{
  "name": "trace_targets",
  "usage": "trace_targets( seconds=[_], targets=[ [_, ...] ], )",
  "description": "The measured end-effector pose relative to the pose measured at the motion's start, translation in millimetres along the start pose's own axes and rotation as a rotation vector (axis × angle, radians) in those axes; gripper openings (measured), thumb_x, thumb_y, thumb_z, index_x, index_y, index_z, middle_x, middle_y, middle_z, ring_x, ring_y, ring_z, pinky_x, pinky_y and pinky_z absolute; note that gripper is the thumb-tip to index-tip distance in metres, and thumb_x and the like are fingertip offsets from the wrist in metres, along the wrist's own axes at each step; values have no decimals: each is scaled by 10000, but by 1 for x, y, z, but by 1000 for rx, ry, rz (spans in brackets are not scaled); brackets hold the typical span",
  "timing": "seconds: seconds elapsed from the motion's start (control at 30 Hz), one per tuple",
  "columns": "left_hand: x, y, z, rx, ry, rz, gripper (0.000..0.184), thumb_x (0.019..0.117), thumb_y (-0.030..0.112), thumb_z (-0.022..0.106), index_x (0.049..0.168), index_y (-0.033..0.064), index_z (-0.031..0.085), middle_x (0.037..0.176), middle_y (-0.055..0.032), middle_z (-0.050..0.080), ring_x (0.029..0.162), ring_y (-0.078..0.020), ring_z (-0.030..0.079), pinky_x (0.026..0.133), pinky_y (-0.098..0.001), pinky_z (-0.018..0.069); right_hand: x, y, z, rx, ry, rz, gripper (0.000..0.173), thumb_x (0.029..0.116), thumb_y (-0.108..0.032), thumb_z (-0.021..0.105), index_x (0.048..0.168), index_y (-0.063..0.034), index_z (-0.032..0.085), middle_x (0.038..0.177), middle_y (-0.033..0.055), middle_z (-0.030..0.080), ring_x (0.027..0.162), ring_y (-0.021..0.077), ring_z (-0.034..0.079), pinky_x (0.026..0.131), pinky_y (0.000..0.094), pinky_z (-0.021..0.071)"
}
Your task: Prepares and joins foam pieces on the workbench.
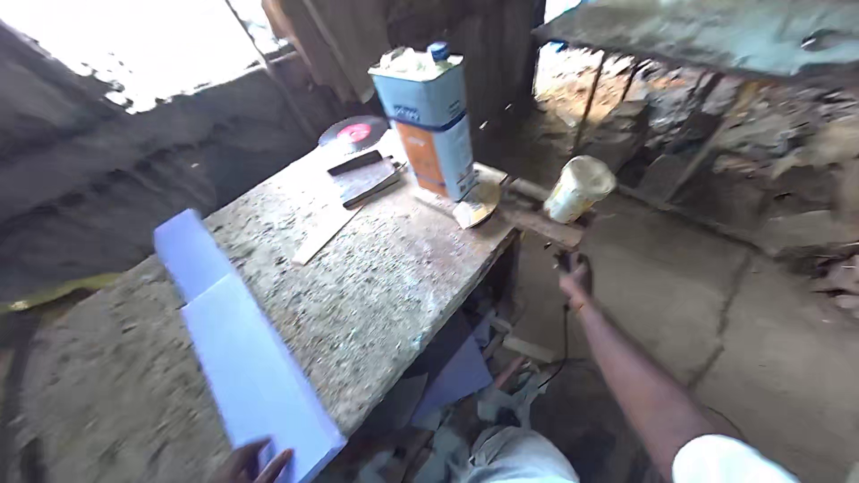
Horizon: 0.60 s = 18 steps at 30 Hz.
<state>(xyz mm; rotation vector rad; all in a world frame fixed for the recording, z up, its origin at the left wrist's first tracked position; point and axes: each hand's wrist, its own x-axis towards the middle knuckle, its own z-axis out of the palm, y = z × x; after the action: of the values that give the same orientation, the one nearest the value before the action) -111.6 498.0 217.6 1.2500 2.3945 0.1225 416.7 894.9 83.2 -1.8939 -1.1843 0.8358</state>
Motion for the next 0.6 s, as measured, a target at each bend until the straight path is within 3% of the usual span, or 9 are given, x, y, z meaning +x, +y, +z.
trace_targets(
  seconds=[0.07, 0.13, 0.17, 0.27, 0.33, 0.4, 0.47, 0.53, 0.6],
  targets=[
    [6, 15, -11, 67, -38, -102, 645, 947, 464, 702, 1505, 199, 514, 1204, -221, 696, 1111, -437, 664, 967, -695, 479, 28, -13, -1, 26, -152, 18, 516, 970, -261, 689, 1405, -20, 549, 1296, 247, 626, 1164, 369, 619, 988, 583, 493],
    [6, 36, -23, 173, -109, -183, 583, 975, 447, 682, 1512, 287, 520, 1184, -204, 705, 1109, -433, 660, 968, -691, 469, 42, -15, 3, 55, -258, 65, 443, 1005, -253, 623, 1381, -30, 544, 1234, 212, 616, 1018, 306, 606, 871, 529, 507],
    [6, 39, -25, 204, -136, -191, 548, 990, 451, 657, 1502, 297, 536, 1195, -198, 707, 1121, -427, 659, 977, -685, 467, 46, -11, 4, 64, -275, 48, 441, 998, -228, 624, 1387, -38, 539, 1252, 199, 613, 1015, 287, 607, 868, 513, 511],
    [11, 36, -22, 198, -130, -159, 540, 977, 492, 658, 1466, 277, 575, 1207, -192, 704, 1117, -421, 664, 976, -693, 469, 53, 9, -1, 85, -171, -106, 493, 975, -256, 650, 1407, -51, 532, 1330, 180, 608, 1168, 271, 623, 1009, 501, 506],
    [12, 31, -17, 188, -88, -149, 558, 936, 509, 709, 1430, 270, 605, 1232, -196, 696, 1119, -419, 668, 964, -695, 482, 41, 28, -13, 76, -46, -231, 554, 1005, -325, 619, 1463, -39, 496, 1419, 176, 574, 1312, 237, 560, 1134, 420, 432],
    [13, 27, -12, 187, -60, -136, 573, 914, 531, 724, 1414, 269, 619, 1237, -218, 677, 1113, -425, 657, 941, -689, 489, 11, 51, -31, 74, 71, -331, 627, 1013, -357, 606, 1479, 27, 439, 1443, 213, 543, 1352, 234, 530, 1166, 363, 403],
    [14, 22, -11, 172, -38, -107, 578, 898, 532, 742, 1390, 245, 645, 1303, -223, 636, 1170, -420, 626, 957, -671, 492, -39, 73, -50, 63, 59, -349, 667, 1030, -420, 577, 1503, 17, 404, 1461, 224, 518, 1338, 258, 540, 1145, 402, 429],
    [16, 18, -11, 103, -13, -15, 544, 885, 447, 793, 1323, 144, 687, 1436, -218, 550, 1320, -402, 538, 1044, -635, 461, -115, 74, -65, 171, -15, -357, 583, 1013, -342, 626, 1440, 12, 446, 1364, 187, 559, 1158, 222, 638, 981, 424, 562],
    [25, 12, -13, 65, -34, 83, 536, 875, 390, 818, 1275, 57, 690, 1470, -216, 527, 1369, -379, 504, 1095, -599, 435, -198, 64, -76, 300, -158, -373, 429, 999, -267, 636, 1328, -22, 512, 1311, 110, 595, 1013, 165, 681, 808, 403, 629]
  ],
)
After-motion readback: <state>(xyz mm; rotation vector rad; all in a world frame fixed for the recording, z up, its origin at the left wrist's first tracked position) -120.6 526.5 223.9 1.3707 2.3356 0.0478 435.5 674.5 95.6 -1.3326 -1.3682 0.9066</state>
